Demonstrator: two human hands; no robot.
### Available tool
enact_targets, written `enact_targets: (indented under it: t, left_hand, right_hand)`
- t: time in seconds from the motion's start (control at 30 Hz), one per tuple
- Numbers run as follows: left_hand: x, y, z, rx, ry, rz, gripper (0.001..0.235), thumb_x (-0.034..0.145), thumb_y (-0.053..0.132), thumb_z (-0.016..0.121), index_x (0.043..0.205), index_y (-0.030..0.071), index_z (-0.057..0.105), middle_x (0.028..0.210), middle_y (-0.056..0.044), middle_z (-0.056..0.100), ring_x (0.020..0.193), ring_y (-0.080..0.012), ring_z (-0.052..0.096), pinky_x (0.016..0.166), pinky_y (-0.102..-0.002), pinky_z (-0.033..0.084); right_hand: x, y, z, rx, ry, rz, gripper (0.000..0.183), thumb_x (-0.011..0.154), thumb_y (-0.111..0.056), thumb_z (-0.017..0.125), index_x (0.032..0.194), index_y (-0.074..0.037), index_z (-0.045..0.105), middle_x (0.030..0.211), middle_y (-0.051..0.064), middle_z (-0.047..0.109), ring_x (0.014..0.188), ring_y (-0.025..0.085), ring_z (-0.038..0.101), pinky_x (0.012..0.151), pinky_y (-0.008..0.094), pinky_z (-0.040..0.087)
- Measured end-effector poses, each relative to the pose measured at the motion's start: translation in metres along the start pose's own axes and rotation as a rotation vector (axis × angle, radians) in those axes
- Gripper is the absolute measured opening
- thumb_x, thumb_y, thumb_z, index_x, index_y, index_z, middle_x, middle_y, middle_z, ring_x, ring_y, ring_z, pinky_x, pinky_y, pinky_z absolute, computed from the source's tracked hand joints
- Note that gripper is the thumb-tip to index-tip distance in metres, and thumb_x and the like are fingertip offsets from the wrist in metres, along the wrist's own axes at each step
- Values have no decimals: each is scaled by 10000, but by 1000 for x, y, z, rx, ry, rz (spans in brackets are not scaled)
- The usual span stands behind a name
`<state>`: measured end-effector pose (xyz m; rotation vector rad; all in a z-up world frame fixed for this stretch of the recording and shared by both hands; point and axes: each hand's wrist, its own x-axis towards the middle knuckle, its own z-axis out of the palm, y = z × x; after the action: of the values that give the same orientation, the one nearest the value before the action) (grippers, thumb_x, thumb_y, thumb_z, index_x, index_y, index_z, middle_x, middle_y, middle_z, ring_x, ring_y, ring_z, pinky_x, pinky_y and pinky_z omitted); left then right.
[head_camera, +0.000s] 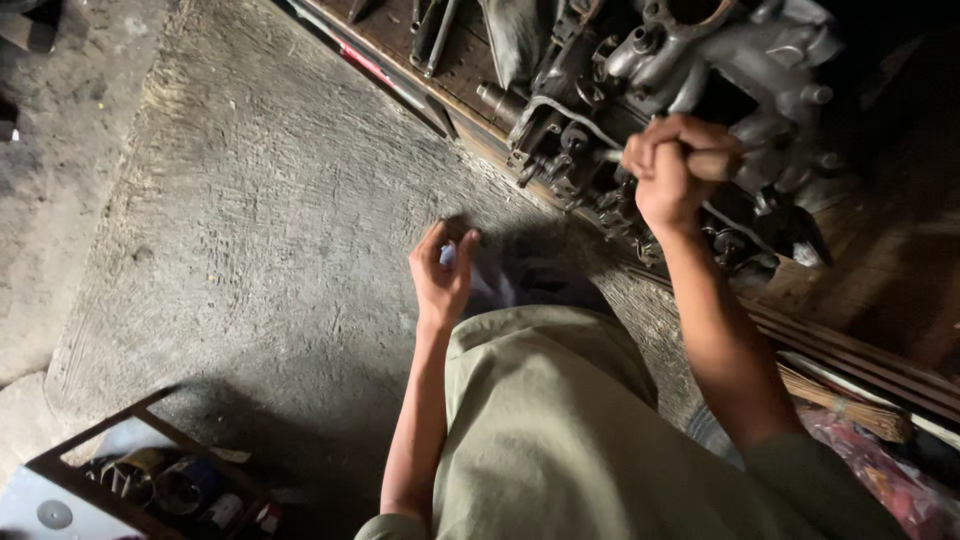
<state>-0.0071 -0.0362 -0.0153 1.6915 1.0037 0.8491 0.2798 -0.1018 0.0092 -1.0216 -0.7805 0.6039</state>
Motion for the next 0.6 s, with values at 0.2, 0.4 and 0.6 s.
enact_targets:
  t: [0.2,0.4,0.6]
  left_hand:
    - [-4,-4,-3,-40,6,55,84,886,-15,726,891,-10,642,838,-113,649,738,-204,626,708,-310,495]
    - [-2,1,-2,-30,12,-2,141,835,-14,778,909,-7,658,848,-106,669,729,-202,631,701,-312,509]
    - [7,10,2,29,8,44,154,812,13,814,883,3,679,819,-101,669,728,-197,615,698,-315,493]
  right_hand:
    - [-16,-6,30,-377,-182,-268,275,939,115,424,700,-1,496,608,55,489,496,147,450,433,274,344]
    - [-4,4,-2,70,69,-95,175,944,73,452,838,46,588,580,-43,438,460,55,341,399,253,330]
    - [-16,13,28,-318,-56,-267,261,942,95,444,734,-20,552,574,13,459,437,132,387,419,295,322]
